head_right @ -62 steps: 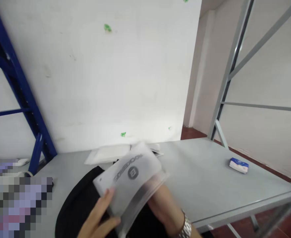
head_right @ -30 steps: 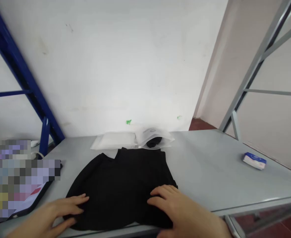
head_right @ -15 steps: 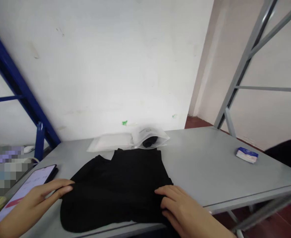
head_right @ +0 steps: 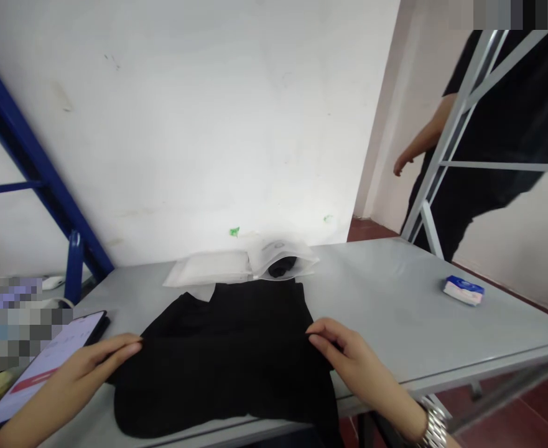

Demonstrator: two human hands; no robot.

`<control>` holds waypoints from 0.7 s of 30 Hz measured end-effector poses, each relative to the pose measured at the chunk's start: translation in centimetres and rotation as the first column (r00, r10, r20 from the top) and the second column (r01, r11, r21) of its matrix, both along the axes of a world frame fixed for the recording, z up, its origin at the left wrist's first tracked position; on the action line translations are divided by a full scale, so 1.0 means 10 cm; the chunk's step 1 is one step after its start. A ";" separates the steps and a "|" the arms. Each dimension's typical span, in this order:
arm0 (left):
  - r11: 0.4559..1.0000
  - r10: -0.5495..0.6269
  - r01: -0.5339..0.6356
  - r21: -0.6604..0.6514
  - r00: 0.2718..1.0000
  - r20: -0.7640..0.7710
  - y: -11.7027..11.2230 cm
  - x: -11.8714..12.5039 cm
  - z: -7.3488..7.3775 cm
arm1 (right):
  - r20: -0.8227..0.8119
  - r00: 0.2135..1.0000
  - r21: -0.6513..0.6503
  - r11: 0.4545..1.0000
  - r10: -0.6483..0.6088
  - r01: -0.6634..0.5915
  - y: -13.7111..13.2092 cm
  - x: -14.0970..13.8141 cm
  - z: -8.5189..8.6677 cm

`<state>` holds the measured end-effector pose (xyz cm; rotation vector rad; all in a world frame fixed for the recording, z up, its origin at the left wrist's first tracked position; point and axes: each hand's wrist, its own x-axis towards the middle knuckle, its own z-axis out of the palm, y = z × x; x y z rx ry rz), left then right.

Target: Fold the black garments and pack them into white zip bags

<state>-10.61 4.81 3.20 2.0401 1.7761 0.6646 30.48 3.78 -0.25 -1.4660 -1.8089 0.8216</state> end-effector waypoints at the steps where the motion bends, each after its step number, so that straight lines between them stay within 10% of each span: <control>1: 1.000 0.020 -0.019 0.009 0.998 -0.058 0.07 0.04 0.00 | 0.029 0.999 0.013 1.000 -0.025 0.024 0.08 -0.01 -0.02; 6: 0.997 0.023 0.003 0.075 0.937 -0.349 0.46 0.36 0.10 | 0.330 0.940 0.177 0.984 -0.090 0.032 0.63 -0.04 -0.02; 12: 0.948 -0.255 0.301 0.103 0.913 -0.318 0.85 0.97 0.11 | 0.356 0.934 0.260 0.963 -0.025 -0.073 1.17 -0.13 0.04; 17: 0.936 -0.249 0.312 0.163 0.914 -0.321 1.09 1.17 -0.09 | 0.314 0.946 0.328 0.944 -0.075 -0.035 1.22 -0.20 0.00; 21: 0.917 -0.248 0.321 0.236 0.923 -0.292 0.92 1.17 0.01 | 0.236 0.970 0.393 0.919 -0.061 -0.038 1.00 -0.10 0.15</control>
